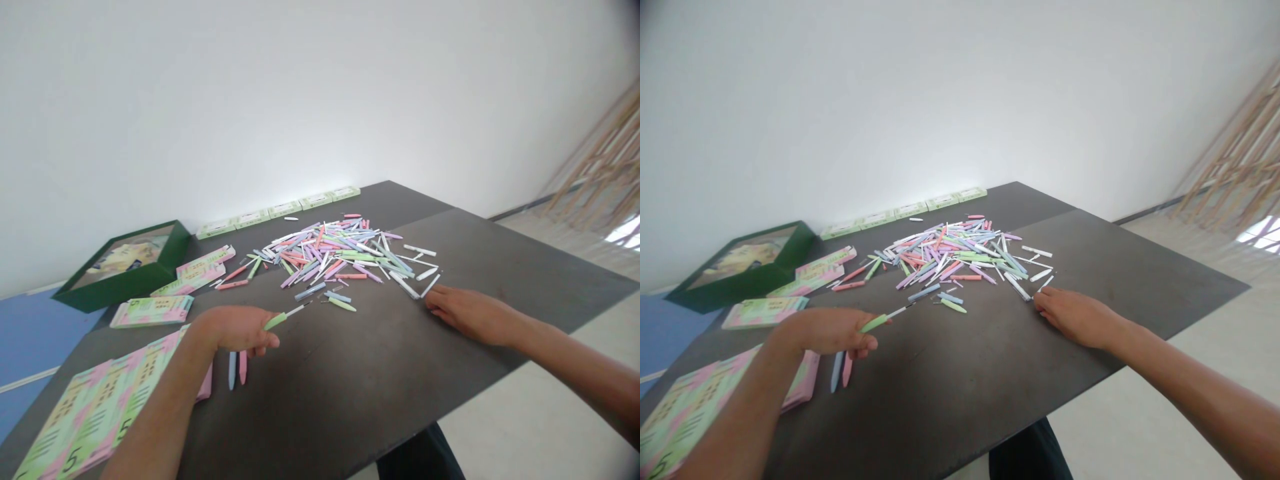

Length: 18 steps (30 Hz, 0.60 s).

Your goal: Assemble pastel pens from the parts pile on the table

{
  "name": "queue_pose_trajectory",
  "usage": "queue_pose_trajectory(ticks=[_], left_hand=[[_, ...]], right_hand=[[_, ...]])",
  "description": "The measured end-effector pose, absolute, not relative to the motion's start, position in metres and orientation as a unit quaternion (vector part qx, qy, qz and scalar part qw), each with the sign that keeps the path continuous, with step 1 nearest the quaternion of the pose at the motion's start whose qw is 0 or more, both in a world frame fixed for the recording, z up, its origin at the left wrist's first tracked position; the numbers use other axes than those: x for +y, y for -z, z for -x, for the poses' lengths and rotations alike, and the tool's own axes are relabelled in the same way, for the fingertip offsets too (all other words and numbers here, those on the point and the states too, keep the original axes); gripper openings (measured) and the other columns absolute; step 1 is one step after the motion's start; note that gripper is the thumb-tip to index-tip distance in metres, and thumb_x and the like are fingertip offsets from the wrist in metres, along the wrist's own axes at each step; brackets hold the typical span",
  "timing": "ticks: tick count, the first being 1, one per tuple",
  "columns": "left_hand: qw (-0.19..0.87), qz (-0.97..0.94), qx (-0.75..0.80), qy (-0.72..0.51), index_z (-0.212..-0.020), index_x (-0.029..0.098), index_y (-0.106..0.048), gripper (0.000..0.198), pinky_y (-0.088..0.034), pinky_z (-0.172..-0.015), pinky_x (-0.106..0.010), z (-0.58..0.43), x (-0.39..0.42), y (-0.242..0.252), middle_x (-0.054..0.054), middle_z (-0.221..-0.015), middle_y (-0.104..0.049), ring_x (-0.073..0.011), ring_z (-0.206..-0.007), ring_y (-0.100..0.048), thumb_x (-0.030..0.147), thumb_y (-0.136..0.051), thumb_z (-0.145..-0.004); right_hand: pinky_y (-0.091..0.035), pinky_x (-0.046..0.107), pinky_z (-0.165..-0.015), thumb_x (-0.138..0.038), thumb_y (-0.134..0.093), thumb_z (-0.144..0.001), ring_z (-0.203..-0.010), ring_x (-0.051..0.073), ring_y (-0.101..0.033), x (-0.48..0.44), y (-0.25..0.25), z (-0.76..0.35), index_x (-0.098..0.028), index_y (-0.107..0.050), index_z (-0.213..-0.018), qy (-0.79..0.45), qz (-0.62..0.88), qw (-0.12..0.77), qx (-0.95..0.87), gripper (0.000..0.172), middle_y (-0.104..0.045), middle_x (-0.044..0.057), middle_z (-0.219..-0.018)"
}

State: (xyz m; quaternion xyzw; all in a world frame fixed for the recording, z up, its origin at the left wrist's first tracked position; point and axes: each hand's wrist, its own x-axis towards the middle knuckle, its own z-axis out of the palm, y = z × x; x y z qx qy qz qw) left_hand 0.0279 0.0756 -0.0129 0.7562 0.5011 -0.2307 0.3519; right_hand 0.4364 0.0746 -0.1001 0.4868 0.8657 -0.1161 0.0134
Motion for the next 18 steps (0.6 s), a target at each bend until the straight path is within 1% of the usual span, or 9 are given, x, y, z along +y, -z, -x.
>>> queue_pose_trajectory(ticks=[2, 5, 7, 13, 18], left_hand=[[0.346, -0.757, 0.501, 0.238, -0.077, 0.018, -0.053, 0.023, -0.046, -0.06, -0.026, -0.028, 0.076, 0.011, -0.007, -0.079, -0.07, -0.0199, -0.07, -0.065, 0.039, -0.043, -0.08], [0.347, -0.755, 0.502, 0.238, -0.075, 0.018, -0.052, 0.024, -0.046, -0.06, -0.026, -0.027, 0.075, 0.008, -0.007, -0.079, -0.07, -0.02, -0.071, -0.065, 0.039, -0.042, -0.081], [0.354, -0.755, 0.503, 0.227, -0.078, 0.019, -0.051, 0.023, -0.047, -0.06, -0.025, -0.027, 0.075, 0.007, -0.006, -0.078, -0.069, -0.02, -0.071, -0.065, 0.04, -0.042, -0.08], [0.35, -0.76, 0.502, 0.219, -0.086, 0.018, -0.051, 0.026, -0.046, -0.058, -0.024, -0.024, 0.075, 0.009, -0.005, -0.078, -0.069, -0.0191, -0.071, -0.064, 0.041, -0.044, -0.079], [0.352, -0.756, 0.508, 0.214, -0.078, 0.019, -0.051, 0.024, -0.046, -0.058, -0.024, -0.024, 0.073, 0.007, -0.004, -0.076, -0.068, -0.0192, -0.07, -0.064, 0.042, -0.044, -0.078]], right_hand=[[-0.04, 0.03, -0.069, -0.025, -0.034, -0.088, -0.075, 0.018, -0.055, 0.077, 0.1, -0.434, -0.02, -0.05, -0.081, 0.119, -0.491, 0.017, 0.863, 0.018, -0.057, 0.008, -0.086], [-0.039, 0.03, -0.068, -0.024, -0.035, -0.088, -0.076, 0.018, -0.056, 0.081, 0.1, -0.434, -0.02, -0.05, -0.08, 0.123, -0.494, 0.022, 0.861, 0.017, -0.059, 0.009, -0.086], [-0.039, 0.03, -0.068, -0.024, -0.036, -0.087, -0.075, 0.018, -0.057, 0.083, 0.101, -0.435, -0.019, -0.052, -0.082, 0.114, -0.492, 0.033, 0.862, 0.017, -0.06, 0.01, -0.086], [-0.039, 0.03, -0.059, -0.024, -0.041, -0.082, -0.07, 0.022, -0.061, 0.092, 0.104, -0.433, -0.014, -0.055, -0.088, 0.051, -0.458, 0.086, 0.884, 0.018, -0.064, 0.011, -0.081], [-0.04, 0.029, -0.061, -0.021, -0.045, -0.079, -0.074, 0.022, -0.061, 0.095, 0.107, -0.429, -0.013, -0.055, -0.093, 0.034, -0.426, 0.072, 0.901, 0.019, -0.064, 0.012, -0.085]])
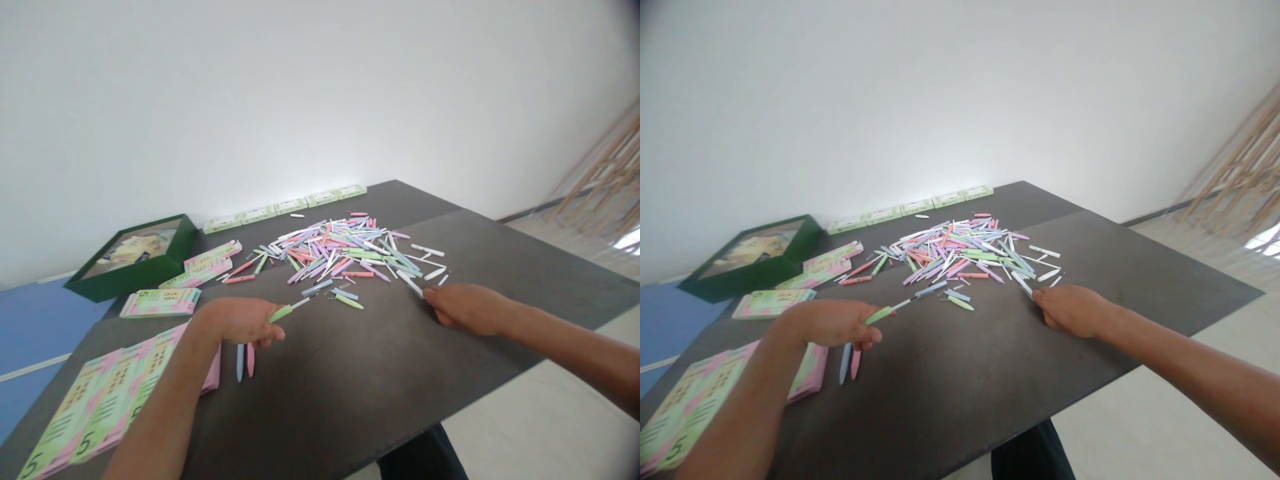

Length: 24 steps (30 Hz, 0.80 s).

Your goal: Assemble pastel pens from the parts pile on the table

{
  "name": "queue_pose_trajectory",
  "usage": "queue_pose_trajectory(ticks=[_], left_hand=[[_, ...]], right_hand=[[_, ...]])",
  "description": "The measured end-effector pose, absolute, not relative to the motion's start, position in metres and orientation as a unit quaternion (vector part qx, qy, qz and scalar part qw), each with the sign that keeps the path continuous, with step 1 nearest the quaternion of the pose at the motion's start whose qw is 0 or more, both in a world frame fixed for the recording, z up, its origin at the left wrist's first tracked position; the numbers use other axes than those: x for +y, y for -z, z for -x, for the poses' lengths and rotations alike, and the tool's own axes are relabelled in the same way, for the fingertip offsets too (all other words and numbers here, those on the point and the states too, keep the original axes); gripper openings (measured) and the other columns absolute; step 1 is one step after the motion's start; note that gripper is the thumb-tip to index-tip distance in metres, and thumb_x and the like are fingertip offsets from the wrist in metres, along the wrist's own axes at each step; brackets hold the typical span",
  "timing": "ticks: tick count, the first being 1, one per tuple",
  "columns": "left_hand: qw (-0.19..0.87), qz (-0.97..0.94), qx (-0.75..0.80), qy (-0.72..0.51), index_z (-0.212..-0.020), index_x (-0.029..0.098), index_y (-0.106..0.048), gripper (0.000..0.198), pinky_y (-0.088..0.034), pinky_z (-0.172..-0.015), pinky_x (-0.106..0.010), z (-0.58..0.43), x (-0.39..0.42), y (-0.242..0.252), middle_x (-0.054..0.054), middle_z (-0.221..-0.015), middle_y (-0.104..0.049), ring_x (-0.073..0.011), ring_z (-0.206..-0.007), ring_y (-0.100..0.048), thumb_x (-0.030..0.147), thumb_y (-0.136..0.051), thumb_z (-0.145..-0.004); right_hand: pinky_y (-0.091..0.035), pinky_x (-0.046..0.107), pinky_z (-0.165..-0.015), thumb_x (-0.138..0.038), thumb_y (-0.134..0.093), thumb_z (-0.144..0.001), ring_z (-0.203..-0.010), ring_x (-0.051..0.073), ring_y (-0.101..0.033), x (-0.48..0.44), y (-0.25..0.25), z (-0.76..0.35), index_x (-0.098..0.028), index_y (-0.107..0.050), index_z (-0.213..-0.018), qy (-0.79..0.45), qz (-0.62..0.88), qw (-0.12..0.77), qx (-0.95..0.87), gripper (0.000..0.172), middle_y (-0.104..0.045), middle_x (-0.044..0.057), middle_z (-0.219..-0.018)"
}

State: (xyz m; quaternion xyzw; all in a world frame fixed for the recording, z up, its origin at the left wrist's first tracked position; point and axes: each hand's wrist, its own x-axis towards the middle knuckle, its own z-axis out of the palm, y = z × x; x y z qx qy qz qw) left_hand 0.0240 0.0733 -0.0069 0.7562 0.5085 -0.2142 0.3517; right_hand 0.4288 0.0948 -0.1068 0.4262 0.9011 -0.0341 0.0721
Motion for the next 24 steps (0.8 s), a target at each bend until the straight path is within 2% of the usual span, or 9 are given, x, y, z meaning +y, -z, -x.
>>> queue_pose_trajectory(ticks=[12, 18, 21, 24], left_hand=[[0.353, -0.756, 0.506, 0.216, -0.078, 0.019, -0.05, 0.023, -0.045, -0.058, -0.024, -0.026, 0.072, 0.007, -0.003, -0.074, -0.068, -0.0194, -0.069, -0.064, 0.041, -0.044, -0.078], [0.36, -0.755, 0.507, 0.208, -0.078, 0.019, -0.051, 0.023, -0.044, -0.057, -0.023, -0.026, 0.071, 0.008, -0.003, -0.074, -0.068, -0.0186, -0.069, -0.063, 0.041, -0.045, -0.078], [0.36, -0.756, 0.506, 0.205, -0.083, 0.018, -0.053, 0.022, -0.044, -0.056, -0.022, -0.025, 0.071, 0.007, -0.002, -0.074, -0.068, -0.0178, -0.068, -0.063, 0.039, -0.045, -0.078], [0.354, -0.763, 0.499, 0.209, -0.082, 0.018, -0.053, 0.021, -0.044, -0.056, -0.023, -0.025, 0.071, 0.006, -0.002, -0.073, -0.068, -0.0175, -0.067, -0.063, 0.037, -0.046, -0.079]], right_hand=[[-0.036, 0.027, -0.058, -0.02, -0.038, -0.083, -0.066, 0.017, -0.055, 0.086, 0.107, -0.421, -0.018, -0.045, -0.081, 0.02, -0.44, 0.033, 0.897, 0.008, -0.056, 0.006, -0.077], [-0.035, 0.027, -0.057, -0.02, -0.04, -0.082, -0.064, 0.017, -0.053, 0.085, 0.117, -0.418, -0.019, -0.045, -0.081, 0.017, -0.435, 0.009, 0.9, 0.005, -0.054, 0.004, -0.076], [-0.037, 0.027, -0.06, -0.019, -0.038, -0.083, -0.066, 0.016, -0.054, 0.085, 0.12, -0.417, -0.019, -0.046, -0.085, 0.054, -0.436, -0.009, 0.898, 0.008, -0.055, 0.004, -0.079], [-0.041, 0.028, -0.066, -0.021, -0.036, -0.086, -0.074, 0.017, -0.057, 0.083, 0.12, -0.417, -0.02, -0.047, -0.101, 0.104, -0.435, -0.036, 0.894, 0.019, -0.058, 0.006, -0.088]])
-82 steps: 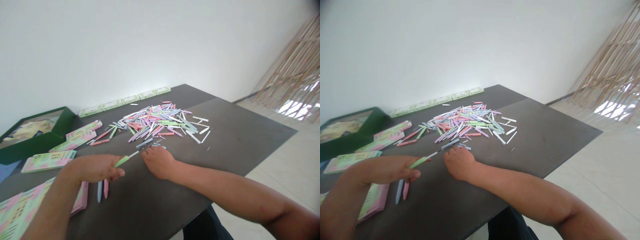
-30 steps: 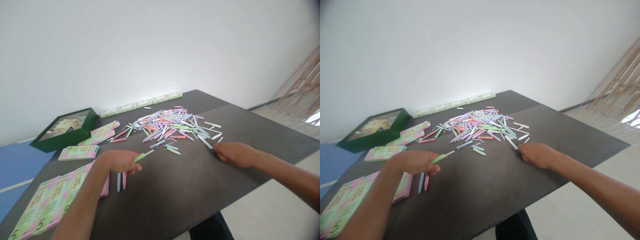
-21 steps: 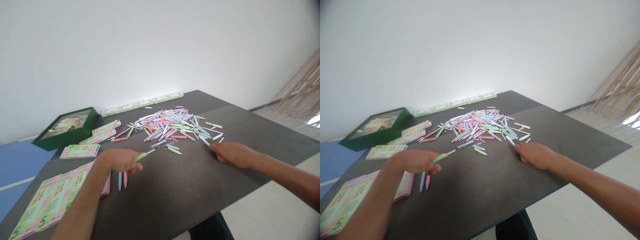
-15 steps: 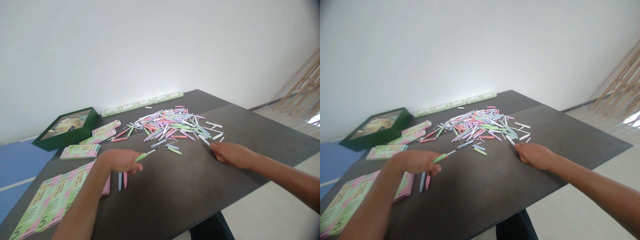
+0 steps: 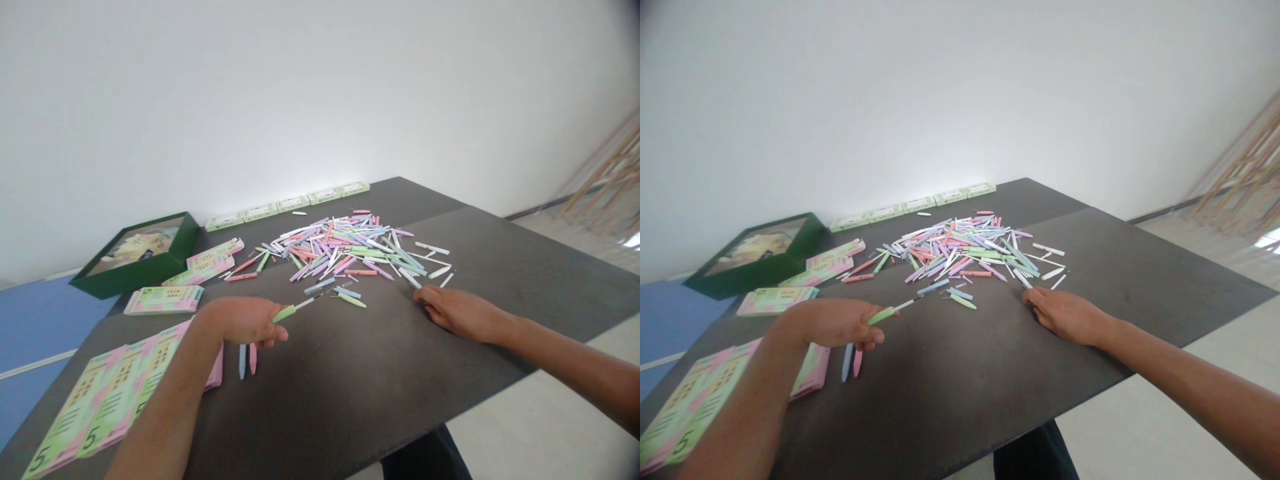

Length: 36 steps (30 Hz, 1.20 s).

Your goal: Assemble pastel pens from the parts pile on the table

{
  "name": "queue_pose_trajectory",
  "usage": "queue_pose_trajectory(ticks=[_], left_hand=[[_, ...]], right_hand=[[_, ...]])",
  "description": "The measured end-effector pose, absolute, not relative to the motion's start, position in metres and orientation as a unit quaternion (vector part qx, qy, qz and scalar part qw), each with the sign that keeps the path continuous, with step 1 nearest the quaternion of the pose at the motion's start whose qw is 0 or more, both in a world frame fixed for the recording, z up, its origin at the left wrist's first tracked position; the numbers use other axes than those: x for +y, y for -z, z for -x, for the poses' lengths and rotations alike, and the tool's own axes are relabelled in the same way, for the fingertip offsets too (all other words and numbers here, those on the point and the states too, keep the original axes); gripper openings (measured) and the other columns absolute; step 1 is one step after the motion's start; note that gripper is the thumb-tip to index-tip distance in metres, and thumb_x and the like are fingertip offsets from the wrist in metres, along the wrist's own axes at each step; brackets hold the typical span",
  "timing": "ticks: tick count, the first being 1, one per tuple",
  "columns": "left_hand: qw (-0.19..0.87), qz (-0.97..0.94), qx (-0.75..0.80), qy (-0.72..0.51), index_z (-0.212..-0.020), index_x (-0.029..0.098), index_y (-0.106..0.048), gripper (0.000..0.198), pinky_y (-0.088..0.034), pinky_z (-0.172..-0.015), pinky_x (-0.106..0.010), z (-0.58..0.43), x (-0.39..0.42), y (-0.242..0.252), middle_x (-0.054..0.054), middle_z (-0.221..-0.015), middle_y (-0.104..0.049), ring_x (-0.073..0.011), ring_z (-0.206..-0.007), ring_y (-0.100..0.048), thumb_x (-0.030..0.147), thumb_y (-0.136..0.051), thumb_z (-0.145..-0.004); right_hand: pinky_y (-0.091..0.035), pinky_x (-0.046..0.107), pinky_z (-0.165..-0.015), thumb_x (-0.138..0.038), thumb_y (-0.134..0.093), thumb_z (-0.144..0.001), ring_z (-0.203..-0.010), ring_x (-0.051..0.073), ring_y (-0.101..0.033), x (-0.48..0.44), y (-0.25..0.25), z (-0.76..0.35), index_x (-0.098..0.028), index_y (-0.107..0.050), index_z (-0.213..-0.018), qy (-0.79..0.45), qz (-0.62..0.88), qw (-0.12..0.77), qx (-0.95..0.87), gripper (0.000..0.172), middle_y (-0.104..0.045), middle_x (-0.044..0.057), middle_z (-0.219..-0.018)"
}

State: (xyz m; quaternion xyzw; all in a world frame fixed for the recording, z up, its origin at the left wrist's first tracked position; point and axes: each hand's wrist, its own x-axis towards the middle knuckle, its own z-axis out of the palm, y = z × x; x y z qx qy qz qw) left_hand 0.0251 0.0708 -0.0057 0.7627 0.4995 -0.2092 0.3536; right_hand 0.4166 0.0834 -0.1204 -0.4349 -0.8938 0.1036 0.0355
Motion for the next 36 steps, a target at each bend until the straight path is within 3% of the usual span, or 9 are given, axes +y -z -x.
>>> queue_pose_trajectory(ticks=[3, 9, 13, 16, 19, 27, 36], left_hand=[[0.346, -0.769, 0.494, 0.211, -0.082, 0.018, -0.054, 0.021, -0.044, -0.056, -0.023, -0.026, 0.071, 0.004, -0.002, -0.073, -0.068, -0.0176, -0.067, -0.063, 0.037, -0.045, -0.08], [0.36, -0.761, 0.493, 0.218, -0.085, 0.017, -0.055, 0.025, -0.045, -0.059, -0.024, -0.025, 0.072, 0.003, -0.004, -0.077, -0.068, -0.0191, -0.07, -0.063, 0.039, -0.046, -0.08], [0.376, -0.768, 0.484, 0.184, -0.088, 0.016, -0.056, 0.032, -0.046, -0.064, -0.024, -0.011, 0.07, -0.004, -0.004, -0.078, -0.067, -0.0186, -0.073, -0.063, 0.044, -0.043, -0.081], [0.39, -0.763, 0.488, 0.167, -0.099, 0.016, -0.055, 0.036, -0.047, -0.067, -0.024, -0.003, 0.068, -0.012, -0.003, -0.08, -0.067, -0.0181, -0.075, -0.062, 0.046, -0.046, -0.08], [0.41, -0.754, 0.487, 0.158, -0.107, 0.016, -0.052, 0.04, -0.048, -0.067, -0.024, -0.003, 0.067, -0.016, -0.003, -0.08, -0.066, -0.0182, -0.074, -0.061, 0.045, -0.048, -0.08], [0.429, -0.763, 0.462, 0.143, -0.083, 0.017, -0.054, 0.025, -0.047, -0.067, -0.024, -0.006, 0.066, -0.014, -0.002, -0.077, -0.062, -0.0176, -0.074, -0.06, 0.042, -0.049, -0.081], [0.427, -0.767, 0.456, 0.147, -0.08, 0.018, -0.055, 0.025, -0.046, -0.064, -0.022, -0.003, 0.068, -0.011, -0.001, -0.074, -0.062, -0.0161, -0.07, -0.059, 0.042, -0.048, -0.083]], right_hand=[[-0.043, 0.029, -0.07, -0.025, -0.037, -0.087, -0.081, 0.019, -0.058, 0.08, 0.115, -0.411, -0.02, -0.046, -0.11, -0.134, 0.44, 0.087, -0.883, 0.025, -0.059, 0.008, -0.096], [-0.04, 0.025, -0.062, -0.016, -0.045, -0.078, -0.068, 0.014, -0.052, 0.083, 0.091, -0.352, -0.019, -0.054, -0.091, -0.182, 0.41, 0.211, -0.869, 0.016, -0.058, 0.003, -0.082], [-0.037, 0.023, -0.061, -0.013, -0.043, -0.078, -0.066, 0.012, -0.051, 0.093, 0.075, -0.297, -0.018, -0.059, -0.087, -0.244, 0.378, 0.312, -0.837, 0.019, -0.058, 0.001, -0.075], [-0.037, 0.02, -0.052, -0.016, -0.038, -0.083, -0.053, 0.009, -0.049, 0.097, 0.065, -0.266, -0.017, -0.058, -0.093, -0.383, 0.332, 0.321, -0.8, 0.022, -0.054, -0.003, -0.063], [-0.041, 0.02, -0.052, -0.017, -0.036, -0.086, -0.054, 0.009, -0.054, 0.095, 0.06, -0.246, -0.017, -0.054, -0.095, -0.484, 0.276, 0.351, -0.753, 0.021, -0.057, -0.002, -0.067], [-0.044, 0.021, -0.051, -0.012, -0.038, -0.081, -0.052, 0.009, -0.056, 0.094, 0.075, -0.228, -0.018, -0.05, -0.088, -0.535, 0.266, 0.401, -0.695, 0.015, -0.059, -0.003, -0.065], [-0.044, 0.021, -0.05, -0.015, -0.044, -0.079, -0.05, 0.008, -0.057, 0.097, 0.087, -0.226, -0.015, -0.057, -0.082, -0.62, 0.259, 0.398, -0.625, 0.013, -0.06, -0.001, -0.065]])
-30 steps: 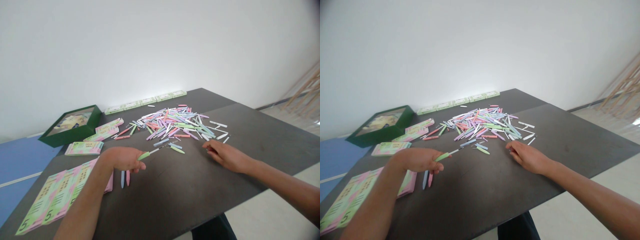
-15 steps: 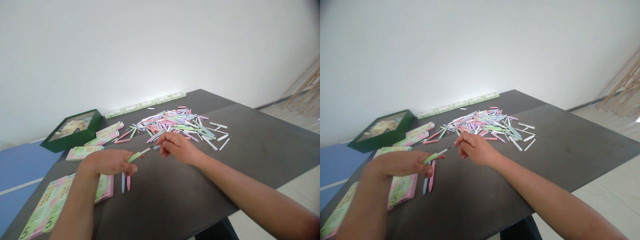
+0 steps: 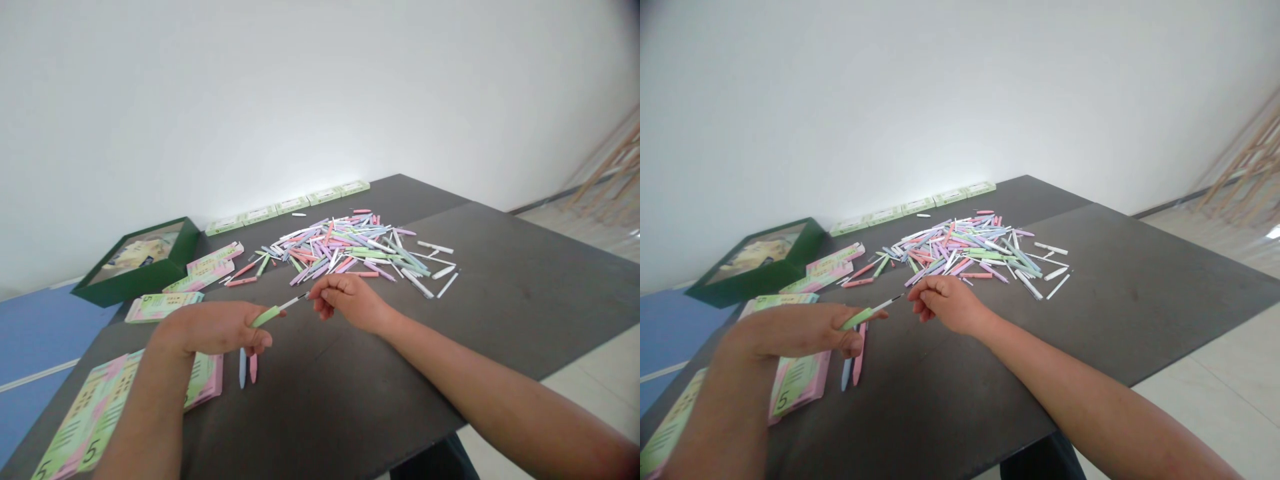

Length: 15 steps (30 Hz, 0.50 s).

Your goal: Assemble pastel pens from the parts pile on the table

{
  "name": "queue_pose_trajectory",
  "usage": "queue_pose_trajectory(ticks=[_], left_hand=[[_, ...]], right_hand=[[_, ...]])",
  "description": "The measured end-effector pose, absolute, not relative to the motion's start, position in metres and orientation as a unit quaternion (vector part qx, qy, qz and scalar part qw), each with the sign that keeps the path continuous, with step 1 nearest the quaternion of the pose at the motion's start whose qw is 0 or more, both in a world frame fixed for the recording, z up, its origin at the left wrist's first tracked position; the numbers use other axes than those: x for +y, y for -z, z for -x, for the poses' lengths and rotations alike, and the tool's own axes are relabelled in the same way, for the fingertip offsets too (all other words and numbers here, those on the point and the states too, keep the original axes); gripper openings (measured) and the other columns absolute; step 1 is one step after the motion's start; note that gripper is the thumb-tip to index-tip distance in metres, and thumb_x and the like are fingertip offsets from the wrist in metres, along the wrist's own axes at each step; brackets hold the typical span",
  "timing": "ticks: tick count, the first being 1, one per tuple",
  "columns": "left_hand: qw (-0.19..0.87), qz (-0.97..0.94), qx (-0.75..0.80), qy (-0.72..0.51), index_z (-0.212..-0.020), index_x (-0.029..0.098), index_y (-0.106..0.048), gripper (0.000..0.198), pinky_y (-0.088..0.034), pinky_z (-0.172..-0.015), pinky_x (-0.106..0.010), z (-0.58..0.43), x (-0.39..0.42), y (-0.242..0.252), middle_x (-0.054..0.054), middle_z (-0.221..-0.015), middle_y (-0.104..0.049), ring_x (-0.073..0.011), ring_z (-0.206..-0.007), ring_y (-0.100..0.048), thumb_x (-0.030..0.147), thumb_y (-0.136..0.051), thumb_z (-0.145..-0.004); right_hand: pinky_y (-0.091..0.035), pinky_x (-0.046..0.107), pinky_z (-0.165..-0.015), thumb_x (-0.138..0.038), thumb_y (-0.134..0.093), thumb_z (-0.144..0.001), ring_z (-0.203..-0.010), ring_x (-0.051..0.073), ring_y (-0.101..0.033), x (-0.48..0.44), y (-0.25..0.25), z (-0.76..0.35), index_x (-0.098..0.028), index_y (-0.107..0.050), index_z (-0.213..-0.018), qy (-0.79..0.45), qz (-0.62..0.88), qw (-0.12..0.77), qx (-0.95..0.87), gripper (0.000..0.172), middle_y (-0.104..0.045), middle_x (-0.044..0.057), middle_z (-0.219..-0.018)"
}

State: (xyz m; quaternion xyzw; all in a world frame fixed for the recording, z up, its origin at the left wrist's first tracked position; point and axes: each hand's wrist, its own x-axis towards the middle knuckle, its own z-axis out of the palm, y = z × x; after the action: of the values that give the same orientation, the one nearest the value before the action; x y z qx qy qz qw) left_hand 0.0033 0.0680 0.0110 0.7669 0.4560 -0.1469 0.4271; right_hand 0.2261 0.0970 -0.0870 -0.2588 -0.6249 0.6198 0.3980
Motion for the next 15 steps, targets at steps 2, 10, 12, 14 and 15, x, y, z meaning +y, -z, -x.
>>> queue_pose_trajectory(ticks=[2, 10, 12, 14, 15], left_hand=[[0.434, -0.765, 0.452, 0.147, -0.079, 0.018, -0.055, 0.024, -0.046, -0.064, -0.022, -0.0033, 0.0685, -0.01, 0.0, -0.074, -0.062, -0.0161, -0.07, -0.06, 0.041, -0.048, -0.083], [0.408, -0.769, 0.465, 0.161, -0.077, 0.019, -0.054, 0.021, -0.044, -0.062, -0.022, -0.0086, 0.0665, -0.0092, 0.0, -0.073, -0.062, -0.0168, -0.07, -0.06, 0.038, -0.049, -0.08], [0.416, -0.761, 0.47, 0.16, -0.077, 0.019, -0.054, 0.022, -0.044, -0.062, -0.023, -0.01, 0.0657, -0.0093, 0.0, -0.073, -0.062, -0.0173, -0.07, -0.06, 0.04, -0.049, -0.079], [0.421, -0.758, 0.473, 0.157, -0.075, 0.018, -0.054, 0.023, -0.045, -0.064, -0.024, -0.011, 0.0651, -0.0095, 0.0, -0.074, -0.062, -0.0177, -0.071, -0.06, 0.041, -0.049, -0.079], [0.422, -0.758, 0.474, 0.154, -0.074, 0.018, -0.054, 0.024, -0.045, -0.064, -0.024, -0.0114, 0.0649, -0.0096, 0.0, -0.074, -0.062, -0.0178, -0.071, -0.06, 0.041, -0.049, -0.079]], right_hand=[[-0.045, 0.023, -0.051, -0.016, -0.047, -0.079, -0.051, 0.009, -0.058, 0.0955, 0.0853, -0.2268, -0.016, -0.053, -0.086, -0.64, 0.244, 0.415, -0.599, 0.009, -0.062, -0.001, -0.065], [-0.049, 0.028, -0.056, -0.03, -0.054, -0.082, -0.059, 0.015, -0.064, 0.0894, 0.0814, -0.2277, -0.02, -0.041, -0.085, -0.7, 0.172, 0.442, -0.534, 0.018, -0.068, 0.002, -0.073], [-0.047, 0.026, -0.052, -0.032, -0.055, -0.082, -0.053, 0.013, -0.062, 0.089, 0.0819, -0.2273, -0.019, -0.043, -0.083, -0.686, 0.187, 0.451, -0.54, 0.018, -0.068, 0.001, -0.072], [-0.044, 0.023, -0.047, -0.032, -0.057, -0.081, -0.048, 0.011, -0.058, 0.0887, 0.0826, -0.2267, -0.018, -0.046, -0.082, -0.665, 0.201, 0.462, -0.551, 0.018, -0.067, 0.001, -0.07], [-0.043, 0.022, -0.046, -0.032, -0.057, -0.081, -0.047, 0.01, -0.057, 0.0885, 0.0829, -0.2264, -0.018, -0.047, -0.081, -0.656, 0.205, 0.466, -0.557, 0.018, -0.067, 0.001, -0.069]])
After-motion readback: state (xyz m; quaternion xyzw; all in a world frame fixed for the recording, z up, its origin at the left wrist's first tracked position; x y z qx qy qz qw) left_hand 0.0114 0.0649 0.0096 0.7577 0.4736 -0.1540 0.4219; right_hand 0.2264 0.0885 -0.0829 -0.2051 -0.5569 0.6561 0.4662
